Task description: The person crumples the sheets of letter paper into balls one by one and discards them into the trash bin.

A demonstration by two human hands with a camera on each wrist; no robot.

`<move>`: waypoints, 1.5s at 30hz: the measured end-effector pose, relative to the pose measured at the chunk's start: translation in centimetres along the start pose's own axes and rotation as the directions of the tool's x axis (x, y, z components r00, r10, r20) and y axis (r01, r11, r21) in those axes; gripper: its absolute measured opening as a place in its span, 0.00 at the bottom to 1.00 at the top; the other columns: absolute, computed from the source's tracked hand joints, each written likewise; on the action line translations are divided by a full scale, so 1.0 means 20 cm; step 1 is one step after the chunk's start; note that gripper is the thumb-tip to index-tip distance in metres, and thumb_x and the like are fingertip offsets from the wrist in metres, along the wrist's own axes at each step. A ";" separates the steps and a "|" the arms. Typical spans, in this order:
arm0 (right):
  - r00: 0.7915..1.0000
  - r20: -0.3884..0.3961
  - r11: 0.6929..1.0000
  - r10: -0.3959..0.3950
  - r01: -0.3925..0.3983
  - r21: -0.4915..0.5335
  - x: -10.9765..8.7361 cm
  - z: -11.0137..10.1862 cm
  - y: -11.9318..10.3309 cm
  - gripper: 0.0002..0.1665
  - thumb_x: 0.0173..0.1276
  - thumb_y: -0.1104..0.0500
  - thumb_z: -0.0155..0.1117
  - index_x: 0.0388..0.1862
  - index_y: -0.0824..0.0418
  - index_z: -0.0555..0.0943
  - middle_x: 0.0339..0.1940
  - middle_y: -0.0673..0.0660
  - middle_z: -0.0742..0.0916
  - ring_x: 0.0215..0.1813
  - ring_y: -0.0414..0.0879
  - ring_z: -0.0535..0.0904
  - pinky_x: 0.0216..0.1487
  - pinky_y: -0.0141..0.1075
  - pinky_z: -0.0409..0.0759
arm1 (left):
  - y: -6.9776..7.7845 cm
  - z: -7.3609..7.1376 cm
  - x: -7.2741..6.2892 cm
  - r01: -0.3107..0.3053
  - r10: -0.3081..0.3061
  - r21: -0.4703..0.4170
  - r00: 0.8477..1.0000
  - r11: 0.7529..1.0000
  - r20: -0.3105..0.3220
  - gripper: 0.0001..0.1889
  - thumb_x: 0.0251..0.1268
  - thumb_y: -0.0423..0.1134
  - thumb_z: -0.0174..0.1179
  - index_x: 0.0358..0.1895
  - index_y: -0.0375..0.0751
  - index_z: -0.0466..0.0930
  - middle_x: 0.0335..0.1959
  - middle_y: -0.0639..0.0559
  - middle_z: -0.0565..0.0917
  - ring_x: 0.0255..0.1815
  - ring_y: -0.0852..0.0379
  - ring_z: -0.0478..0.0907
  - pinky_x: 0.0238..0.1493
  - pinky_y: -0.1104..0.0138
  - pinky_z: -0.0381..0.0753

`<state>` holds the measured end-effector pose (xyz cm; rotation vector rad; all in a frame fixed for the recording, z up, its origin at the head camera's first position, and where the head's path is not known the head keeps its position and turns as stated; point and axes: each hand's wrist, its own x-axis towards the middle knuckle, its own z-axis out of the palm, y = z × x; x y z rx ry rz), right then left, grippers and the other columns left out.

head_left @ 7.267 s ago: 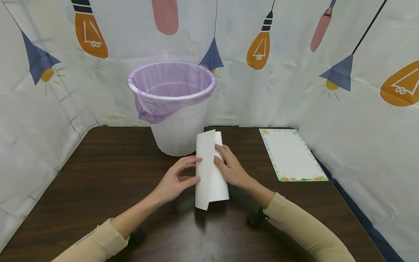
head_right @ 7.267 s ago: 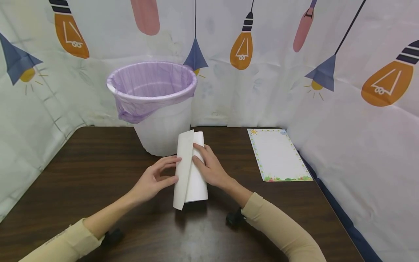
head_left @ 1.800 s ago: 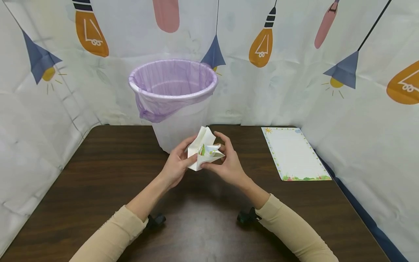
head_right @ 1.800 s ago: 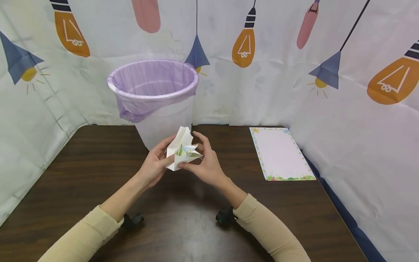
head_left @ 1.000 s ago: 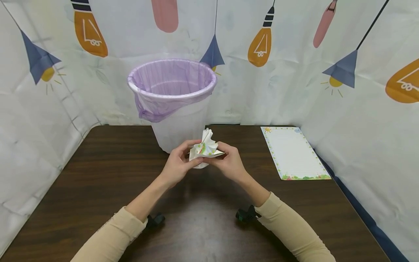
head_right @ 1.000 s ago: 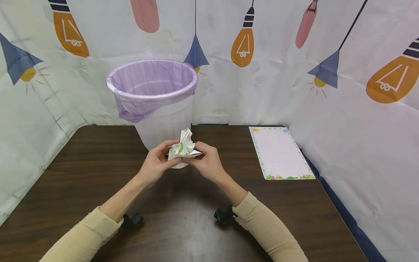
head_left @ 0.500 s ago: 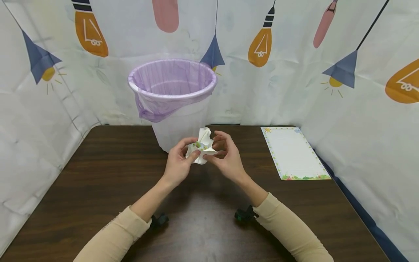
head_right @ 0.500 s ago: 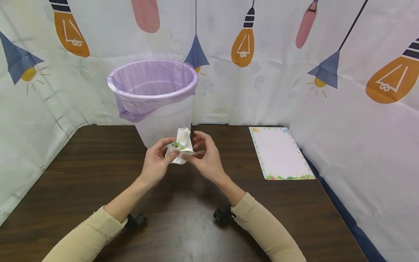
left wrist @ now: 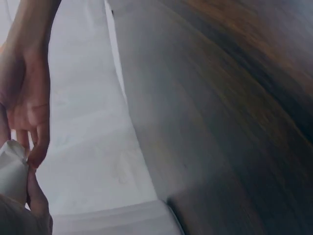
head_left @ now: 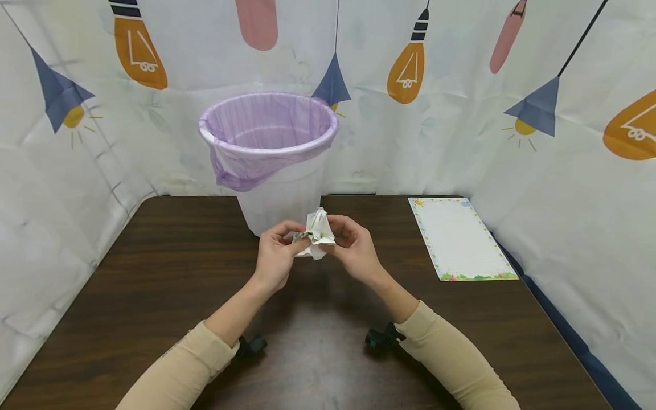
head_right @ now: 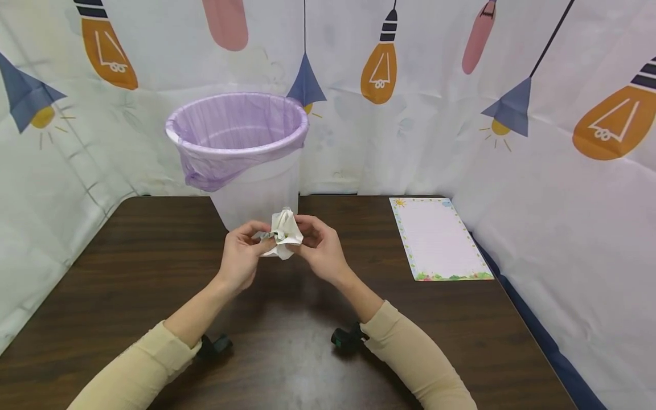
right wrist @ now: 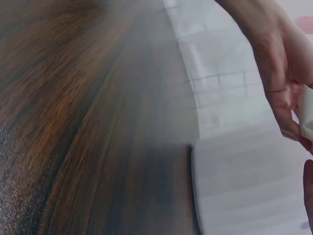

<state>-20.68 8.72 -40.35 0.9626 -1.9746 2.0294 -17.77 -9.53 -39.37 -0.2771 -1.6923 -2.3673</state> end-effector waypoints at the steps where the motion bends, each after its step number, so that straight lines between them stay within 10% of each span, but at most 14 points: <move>1: 1.000 -0.006 1.000 0.007 -0.007 0.010 0.00 0.00 0.00 0.28 0.60 0.80 0.71 0.60 0.72 0.79 0.45 0.63 0.85 0.46 0.51 0.81 0.47 0.39 0.85 | 0.00 0.00 0.00 0.005 -0.005 -0.013 1.000 1.000 -0.009 0.17 0.55 0.10 0.62 0.31 0.38 0.85 0.36 0.48 0.85 0.35 0.55 0.84 0.35 0.68 0.84; 8: 0.996 -0.084 0.999 0.037 -0.037 0.000 0.01 0.01 -0.01 0.10 0.60 0.80 0.71 0.40 0.75 0.82 0.40 0.57 0.87 0.43 0.51 0.83 0.40 0.34 0.85 | -0.01 0.01 0.00 0.029 -0.030 -0.037 0.999 0.999 -0.018 0.20 0.55 0.10 0.62 0.24 0.41 0.83 0.37 0.49 0.84 0.41 0.55 0.83 0.40 0.68 0.85; 12: 0.983 -0.152 0.994 0.104 -0.097 0.051 0.01 0.00 -0.02 0.08 0.59 0.82 0.67 0.33 0.74 0.81 0.37 0.52 0.87 0.40 0.46 0.83 0.39 0.33 0.83 | 0.00 -0.02 0.00 0.025 -0.027 0.019 0.988 1.000 0.154 0.12 0.62 0.16 0.63 0.34 0.37 0.86 0.52 0.47 0.82 0.53 0.50 0.81 0.46 0.66 0.84; 14: 0.973 -0.169 0.984 0.158 -0.141 0.111 0.02 -0.01 -0.03 0.10 0.60 0.82 0.67 0.31 0.71 0.81 0.36 0.51 0.87 0.38 0.44 0.82 0.39 0.32 0.83 | 0.01 -0.06 0.00 0.002 -0.010 0.026 0.954 1.000 0.300 0.10 0.65 0.18 0.61 0.45 0.31 0.85 0.64 0.44 0.76 0.63 0.46 0.76 0.52 0.65 0.83; 19: 0.943 -0.124 0.920 0.308 -0.262 0.291 0.03 -0.04 -0.04 0.16 0.63 0.79 0.65 0.30 0.58 0.83 0.35 0.52 0.86 0.39 0.44 0.82 0.39 0.32 0.83 | 0.04 -0.14 0.04 -0.094 0.054 0.037 0.801 0.995 0.596 0.26 0.62 0.18 0.65 0.65 0.24 0.73 0.81 0.42 0.57 0.80 0.43 0.54 0.64 0.59 0.75; 21: 0.936 -0.090 0.896 0.341 -0.295 0.333 0.03 -0.05 -0.05 0.18 0.63 0.79 0.64 0.29 0.56 0.83 0.35 0.53 0.85 0.39 0.44 0.82 0.39 0.32 0.83 | 0.05 -0.15 0.05 -0.159 0.073 0.084 0.778 0.984 0.624 0.29 0.58 0.19 0.70 0.64 0.27 0.75 0.81 0.44 0.58 0.81 0.44 0.53 0.65 0.58 0.75; 34: 0.935 0.042 0.882 0.352 -0.347 0.319 0.01 -0.03 -0.06 0.23 0.62 0.80 0.59 0.27 0.53 0.85 0.31 0.51 0.83 0.33 0.42 0.78 0.33 0.30 0.79 | 0.04 -0.11 0.02 -0.311 0.197 0.170 0.855 0.935 0.479 0.18 0.49 0.16 0.74 0.39 0.35 0.79 0.64 0.40 0.79 0.61 0.44 0.79 0.60 0.58 0.80; 45: 0.938 0.031 0.923 0.345 -0.345 0.173 0.02 -0.06 -0.07 0.17 0.60 0.78 0.60 0.30 0.56 0.85 0.31 0.53 0.84 0.34 0.43 0.79 0.34 0.33 0.81 | 0.03 -0.06 0.04 -0.297 0.187 0.177 0.866 0.938 0.464 0.34 0.60 0.18 0.68 0.71 0.31 0.71 0.57 0.41 0.77 0.58 0.47 0.75 0.56 0.64 0.79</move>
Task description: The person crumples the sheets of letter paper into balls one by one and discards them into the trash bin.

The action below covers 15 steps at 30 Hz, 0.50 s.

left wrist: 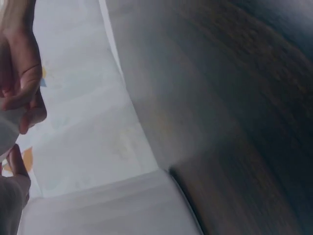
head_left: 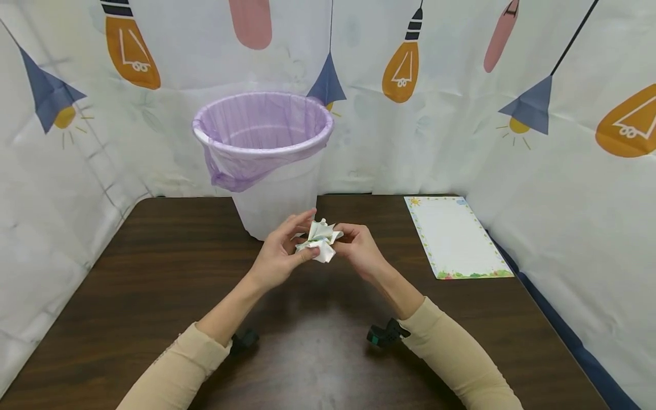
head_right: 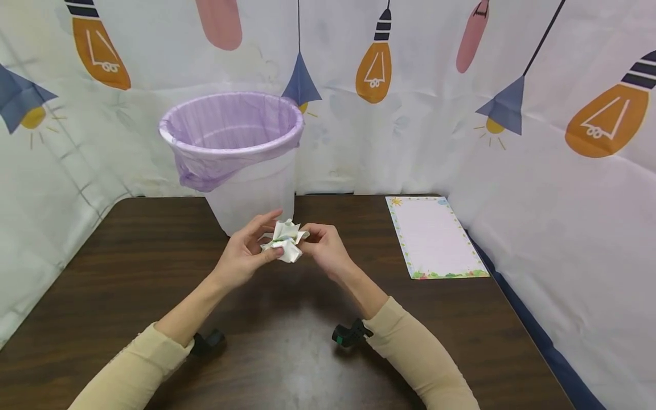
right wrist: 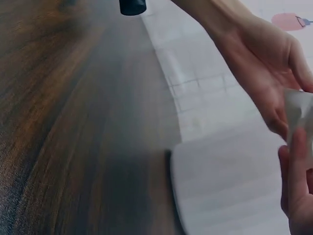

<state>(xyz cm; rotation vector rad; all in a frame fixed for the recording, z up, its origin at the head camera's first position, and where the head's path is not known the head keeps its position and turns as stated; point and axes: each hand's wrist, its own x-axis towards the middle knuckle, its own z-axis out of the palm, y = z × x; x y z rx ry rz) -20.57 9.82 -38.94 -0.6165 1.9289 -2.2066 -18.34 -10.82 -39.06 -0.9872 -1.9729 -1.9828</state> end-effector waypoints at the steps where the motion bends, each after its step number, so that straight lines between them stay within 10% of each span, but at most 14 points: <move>1: 1.000 0.012 1.000 0.009 -0.009 -0.016 0.00 -0.01 -0.01 0.15 0.62 0.77 0.61 0.31 0.58 0.85 0.32 0.54 0.84 0.34 0.44 0.80 0.34 0.34 0.81 | 0.00 0.00 0.00 0.000 0.000 0.000 1.000 1.000 0.006 0.32 0.62 0.19 0.68 0.71 0.32 0.72 0.56 0.41 0.76 0.57 0.47 0.75 0.55 0.65 0.79; 5: 0.995 0.096 0.999 0.028 -0.024 -0.049 0.00 -0.04 -0.04 0.07 0.70 0.72 0.61 0.43 0.70 0.84 0.39 0.58 0.86 0.39 0.47 0.83 0.42 0.40 0.86 | -0.02 0.01 0.01 -0.022 0.021 -0.021 1.000 1.000 -0.020 0.22 0.66 0.21 0.65 0.63 0.27 0.78 0.51 0.40 0.75 0.53 0.49 0.76 0.48 0.68 0.81; 10: 0.963 0.269 0.999 0.036 -0.033 -0.017 0.00 -0.07 -0.07 0.24 0.76 0.66 0.60 0.66 0.77 0.73 0.57 0.64 0.83 0.55 0.52 0.83 0.59 0.53 0.80 | -0.03 0.01 0.01 -0.021 0.010 -0.104 0.994 0.994 -0.108 0.18 0.68 0.18 0.61 0.60 0.20 0.74 0.54 0.44 0.78 0.54 0.52 0.80 0.45 0.70 0.83; 15: 0.966 0.258 0.986 0.017 0.026 -0.163 -0.01 -0.04 -0.07 0.28 0.68 0.65 0.73 0.64 0.71 0.76 0.55 0.62 0.84 0.51 0.53 0.84 0.51 0.46 0.85 | -0.04 0.01 0.00 0.050 -0.071 -0.156 0.989 0.986 -0.133 0.16 0.73 0.20 0.55 0.61 0.19 0.69 0.54 0.46 0.81 0.50 0.55 0.79 0.46 0.70 0.81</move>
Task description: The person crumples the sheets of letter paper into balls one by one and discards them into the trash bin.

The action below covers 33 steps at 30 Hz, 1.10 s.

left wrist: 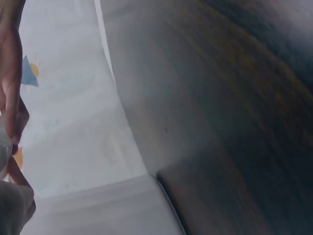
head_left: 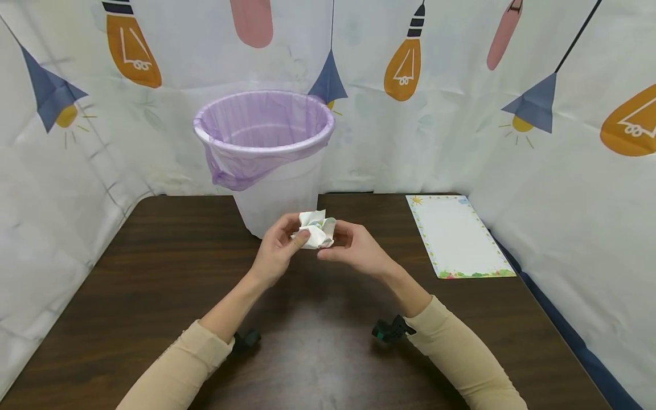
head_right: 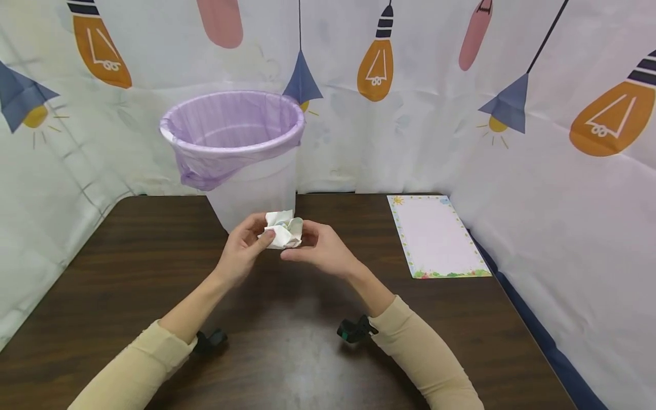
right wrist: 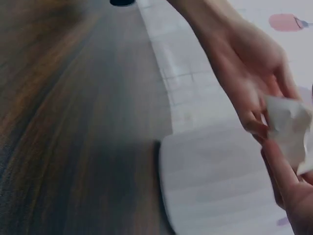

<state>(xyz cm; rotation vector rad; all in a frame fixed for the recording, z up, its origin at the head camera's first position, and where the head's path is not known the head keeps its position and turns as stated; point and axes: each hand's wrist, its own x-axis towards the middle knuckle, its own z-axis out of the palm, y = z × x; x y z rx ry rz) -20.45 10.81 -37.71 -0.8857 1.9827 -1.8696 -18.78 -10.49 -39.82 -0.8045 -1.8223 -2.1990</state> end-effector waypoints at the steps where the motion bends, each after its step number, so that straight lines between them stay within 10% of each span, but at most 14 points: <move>1: 1.000 -0.028 0.999 -0.005 0.004 -0.037 0.00 0.01 0.00 0.27 0.66 0.66 0.74 0.62 0.70 0.77 0.52 0.61 0.85 0.49 0.53 0.85 0.48 0.43 0.85 | 0.00 0.00 0.00 0.014 -0.014 -0.002 1.000 1.000 -0.004 0.16 0.73 0.19 0.54 0.61 0.20 0.69 0.53 0.45 0.81 0.49 0.55 0.79 0.46 0.70 0.81; 13: 0.918 -0.304 0.965 -0.256 0.223 -0.141 -0.01 0.10 0.03 0.27 0.66 0.73 0.72 0.62 0.72 0.74 0.55 0.66 0.83 0.47 0.49 0.83 0.44 0.37 0.86 | 0.04 0.03 0.00 0.143 -0.145 -0.065 0.989 0.988 -0.032 0.31 0.77 0.23 0.52 0.80 0.32 0.57 0.73 0.36 0.66 0.62 0.54 0.72 0.56 0.70 0.78; 33: 0.906 -0.306 0.957 -0.291 0.277 -0.090 0.04 0.11 0.06 0.06 0.67 0.76 0.68 0.37 0.72 0.79 0.35 0.62 0.84 0.31 0.48 0.81 0.30 0.40 0.86 | 0.02 0.06 -0.01 0.106 -0.114 -0.064 0.983 0.992 -0.143 0.12 0.74 0.25 0.58 0.55 0.19 0.78 0.45 0.50 0.83 0.45 0.53 0.82 0.40 0.69 0.82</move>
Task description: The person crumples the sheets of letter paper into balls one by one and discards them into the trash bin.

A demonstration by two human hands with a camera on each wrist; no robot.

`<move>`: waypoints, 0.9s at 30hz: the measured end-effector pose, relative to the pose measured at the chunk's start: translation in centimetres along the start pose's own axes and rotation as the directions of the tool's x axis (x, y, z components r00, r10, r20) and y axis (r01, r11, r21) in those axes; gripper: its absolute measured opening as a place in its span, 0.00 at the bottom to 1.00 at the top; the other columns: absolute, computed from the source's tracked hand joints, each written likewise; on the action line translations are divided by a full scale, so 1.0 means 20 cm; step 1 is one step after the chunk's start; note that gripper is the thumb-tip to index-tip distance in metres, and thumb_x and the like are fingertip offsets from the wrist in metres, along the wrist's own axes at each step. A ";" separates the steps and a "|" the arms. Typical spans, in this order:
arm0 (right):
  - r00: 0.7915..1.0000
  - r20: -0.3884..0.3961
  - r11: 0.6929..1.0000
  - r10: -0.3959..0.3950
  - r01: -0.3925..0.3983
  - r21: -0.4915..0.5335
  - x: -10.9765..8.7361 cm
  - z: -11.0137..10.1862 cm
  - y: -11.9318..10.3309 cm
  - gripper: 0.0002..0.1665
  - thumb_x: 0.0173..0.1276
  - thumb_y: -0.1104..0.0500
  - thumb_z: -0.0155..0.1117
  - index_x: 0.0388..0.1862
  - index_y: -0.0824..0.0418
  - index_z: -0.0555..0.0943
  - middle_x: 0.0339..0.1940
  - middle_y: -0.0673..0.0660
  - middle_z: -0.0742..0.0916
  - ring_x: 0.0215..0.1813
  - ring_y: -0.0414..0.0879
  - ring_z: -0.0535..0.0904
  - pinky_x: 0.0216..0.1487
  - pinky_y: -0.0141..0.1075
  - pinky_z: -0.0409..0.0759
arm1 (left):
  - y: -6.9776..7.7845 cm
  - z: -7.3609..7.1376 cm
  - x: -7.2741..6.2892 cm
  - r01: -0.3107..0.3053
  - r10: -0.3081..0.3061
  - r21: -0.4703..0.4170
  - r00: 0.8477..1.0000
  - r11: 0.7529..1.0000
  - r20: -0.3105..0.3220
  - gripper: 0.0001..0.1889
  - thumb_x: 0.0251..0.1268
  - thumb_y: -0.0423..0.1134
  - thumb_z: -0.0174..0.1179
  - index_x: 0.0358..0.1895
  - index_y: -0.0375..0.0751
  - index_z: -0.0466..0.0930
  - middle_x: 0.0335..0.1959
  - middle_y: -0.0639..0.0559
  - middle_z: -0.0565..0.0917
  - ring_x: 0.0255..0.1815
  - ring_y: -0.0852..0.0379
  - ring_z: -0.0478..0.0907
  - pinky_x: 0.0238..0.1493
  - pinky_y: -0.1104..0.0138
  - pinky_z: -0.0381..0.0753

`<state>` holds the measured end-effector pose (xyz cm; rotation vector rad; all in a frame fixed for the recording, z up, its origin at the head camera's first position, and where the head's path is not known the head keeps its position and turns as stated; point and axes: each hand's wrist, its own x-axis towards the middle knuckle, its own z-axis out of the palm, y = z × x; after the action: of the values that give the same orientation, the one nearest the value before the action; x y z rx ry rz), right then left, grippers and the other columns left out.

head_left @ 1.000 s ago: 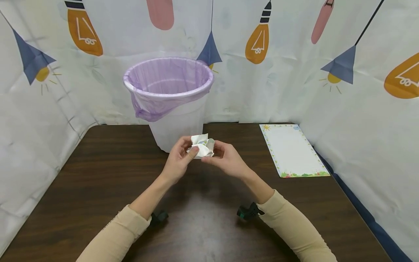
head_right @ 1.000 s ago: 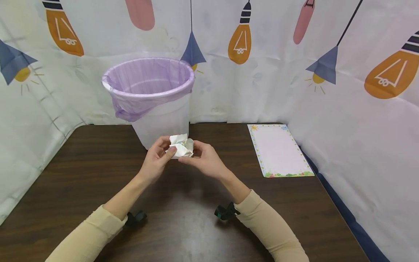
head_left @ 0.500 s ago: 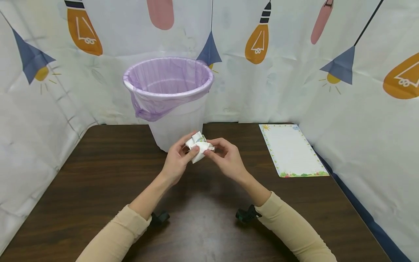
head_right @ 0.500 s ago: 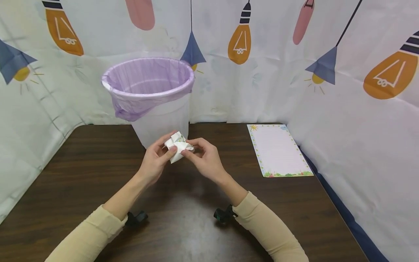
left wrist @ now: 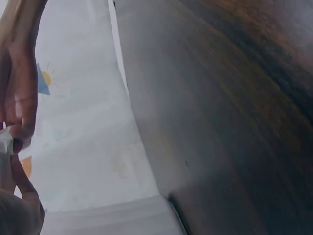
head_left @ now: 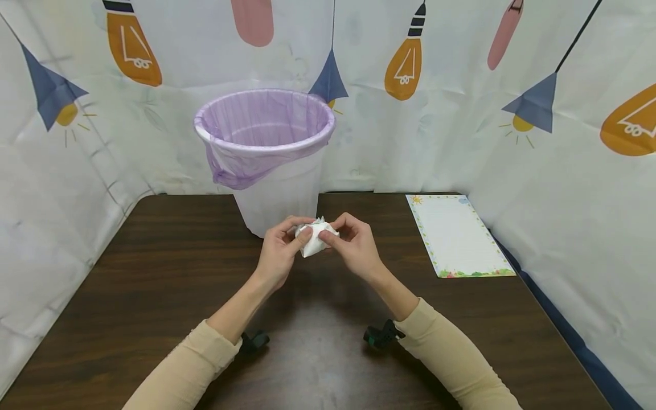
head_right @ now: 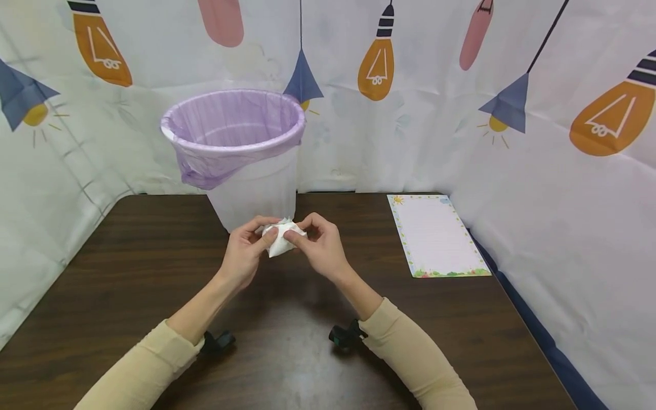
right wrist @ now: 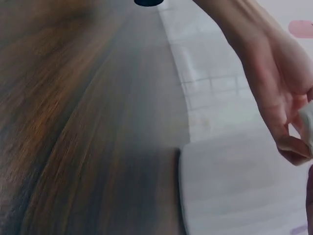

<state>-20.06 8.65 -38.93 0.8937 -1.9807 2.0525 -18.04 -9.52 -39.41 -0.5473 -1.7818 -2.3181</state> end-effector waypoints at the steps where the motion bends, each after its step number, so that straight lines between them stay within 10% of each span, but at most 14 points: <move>1: 1.000 -0.003 1.000 -0.004 0.004 0.001 0.00 0.00 0.00 0.06 0.67 0.76 0.69 0.36 0.71 0.79 0.34 0.61 0.84 0.31 0.48 0.80 0.30 0.40 0.86 | 0.00 0.00 0.00 0.002 -0.002 0.006 1.000 1.000 0.000 0.13 0.75 0.25 0.58 0.56 0.20 0.78 0.46 0.49 0.83 0.45 0.53 0.82 0.41 0.68 0.82; 12: 0.992 0.016 0.992 0.128 -0.128 0.001 0.03 -0.03 0.02 0.03 0.71 0.69 0.69 0.36 0.69 0.82 0.35 0.58 0.86 0.32 0.48 0.80 0.35 0.37 0.84 | 0.05 -0.08 0.01 0.100 -0.128 0.195 0.983 0.976 0.135 0.25 0.66 0.24 0.67 0.66 0.31 0.75 0.60 0.37 0.78 0.51 0.49 0.80 0.48 0.66 0.85; 21: 0.978 0.094 0.983 0.184 -0.181 -0.040 0.03 -0.04 -0.01 0.18 0.74 0.68 0.66 0.60 0.71 0.80 0.48 0.61 0.87 0.41 0.48 0.83 0.42 0.36 0.85 | 0.06 -0.10 0.02 -0.049 0.011 0.335 0.993 0.941 0.115 0.17 0.67 0.24 0.66 0.58 0.27 0.80 0.48 0.36 0.83 0.45 0.48 0.79 0.42 0.71 0.84; 27: 0.987 0.091 0.988 0.131 -0.122 -0.093 0.03 -0.04 0.01 0.11 0.73 0.68 0.66 0.53 0.69 0.84 0.43 0.60 0.87 0.36 0.47 0.80 0.37 0.33 0.82 | 0.05 -0.09 0.01 -0.091 0.059 0.331 0.993 0.939 0.105 0.13 0.65 0.23 0.67 0.52 0.28 0.83 0.46 0.37 0.84 0.43 0.51 0.80 0.40 0.70 0.84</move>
<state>-20.78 9.14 -38.78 0.8866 -2.2127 2.0050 -18.24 -11.46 -38.83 -0.6602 -2.0983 -1.9070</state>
